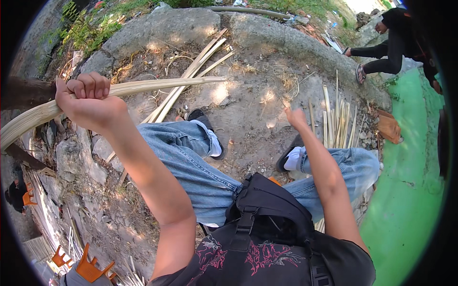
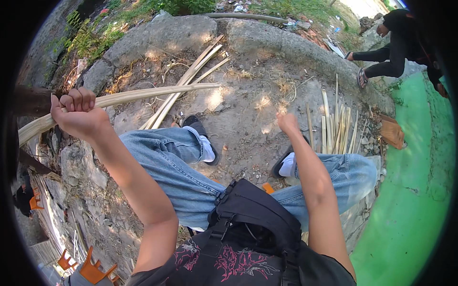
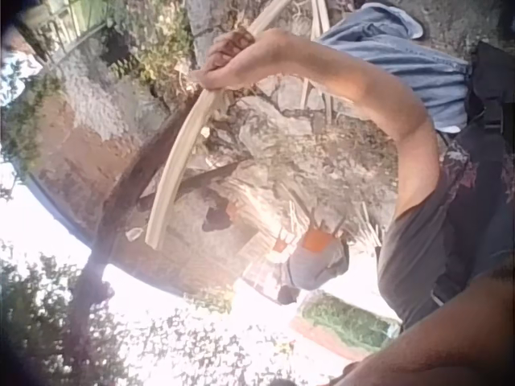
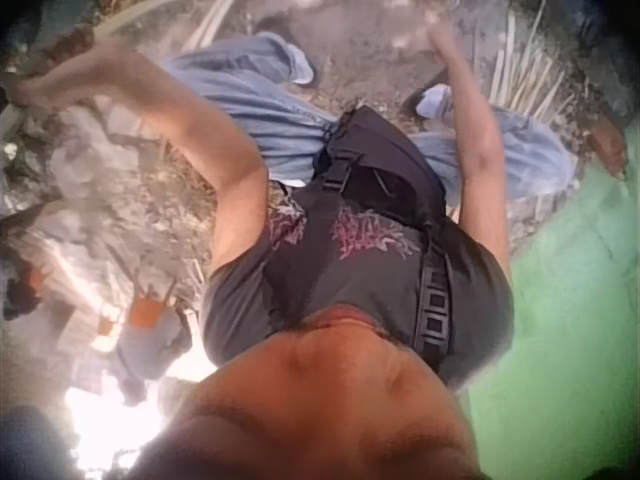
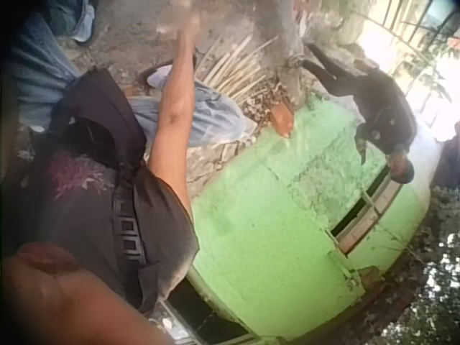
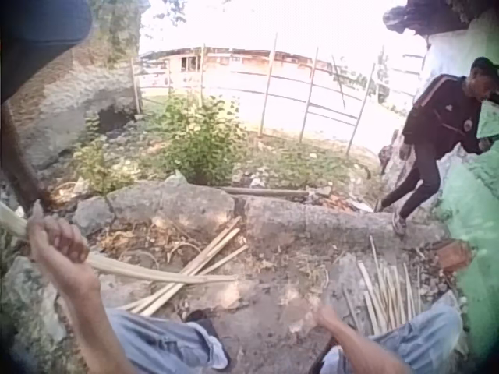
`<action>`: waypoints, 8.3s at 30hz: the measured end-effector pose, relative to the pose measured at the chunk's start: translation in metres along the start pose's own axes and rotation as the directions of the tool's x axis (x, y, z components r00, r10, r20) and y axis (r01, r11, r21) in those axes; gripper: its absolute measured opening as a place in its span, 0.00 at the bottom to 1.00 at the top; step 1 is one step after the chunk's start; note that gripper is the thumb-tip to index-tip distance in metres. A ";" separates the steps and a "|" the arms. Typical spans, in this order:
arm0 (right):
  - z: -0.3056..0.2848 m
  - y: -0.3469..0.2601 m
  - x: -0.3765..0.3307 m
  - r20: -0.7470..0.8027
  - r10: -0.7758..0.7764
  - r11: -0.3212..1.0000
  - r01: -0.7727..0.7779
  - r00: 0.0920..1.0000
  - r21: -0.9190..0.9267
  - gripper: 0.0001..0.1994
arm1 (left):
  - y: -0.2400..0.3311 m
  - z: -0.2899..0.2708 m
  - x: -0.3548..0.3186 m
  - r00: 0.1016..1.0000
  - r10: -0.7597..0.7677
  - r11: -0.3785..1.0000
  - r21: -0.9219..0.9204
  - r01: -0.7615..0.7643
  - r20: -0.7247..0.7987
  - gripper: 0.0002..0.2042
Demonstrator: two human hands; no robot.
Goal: The person trims wood strips using a blade by hand, holding a bundle of strips in one hand and shaving the ends with the tool in the other.
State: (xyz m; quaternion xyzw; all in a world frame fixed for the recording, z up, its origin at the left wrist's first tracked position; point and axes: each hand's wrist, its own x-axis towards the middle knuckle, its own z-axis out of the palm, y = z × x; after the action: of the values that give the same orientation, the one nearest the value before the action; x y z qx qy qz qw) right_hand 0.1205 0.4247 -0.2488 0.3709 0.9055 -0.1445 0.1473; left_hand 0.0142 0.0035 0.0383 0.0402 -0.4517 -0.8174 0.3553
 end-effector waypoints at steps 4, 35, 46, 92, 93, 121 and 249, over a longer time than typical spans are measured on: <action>-0.061 -0.010 0.015 0.074 0.095 0.994 -0.098 0.993 0.042 0.28 | 0.001 -0.002 0.001 1.000 0.001 1.000 0.009 -0.001 0.031 0.21; -0.056 -0.008 -0.092 0.106 -0.125 0.800 0.037 0.986 0.599 0.27 | -0.050 0.029 -0.040 0.879 -0.201 0.970 -0.038 0.240 0.433 0.21; 0.089 -0.061 -0.095 0.204 -0.240 0.615 -0.014 0.949 0.788 0.36 | -0.062 0.011 -0.027 0.824 -0.296 0.947 0.035 0.320 0.483 0.23; 0.201 -0.021 -0.015 0.287 -0.084 0.856 -0.078 0.954 0.512 0.43 | -0.078 -0.008 -0.021 0.986 -0.142 0.971 0.206 0.120 0.092 0.21; 0.195 -0.028 -0.021 0.284 -0.110 0.850 -0.058 0.952 0.523 0.44 | -0.076 -0.009 -0.020 0.986 -0.140 0.972 0.204 0.119 0.090 0.21; 0.066 -0.037 -0.064 0.340 -0.317 0.708 -0.017 0.886 0.706 0.41 | -0.099 0.024 -0.076 0.972 -0.202 0.975 0.119 0.188 0.117 0.21; 0.118 -0.044 -0.020 0.212 -0.206 0.761 0.020 0.955 0.648 0.33 | -0.105 0.024 -0.064 0.941 -0.259 0.964 0.110 0.240 0.217 0.20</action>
State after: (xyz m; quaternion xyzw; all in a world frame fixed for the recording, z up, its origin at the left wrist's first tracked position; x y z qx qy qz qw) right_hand 0.1215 0.3377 -0.3423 0.3194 0.7940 -0.5017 0.1257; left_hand -0.0048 0.0960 -0.0444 0.0172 -0.5142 -0.8357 0.1923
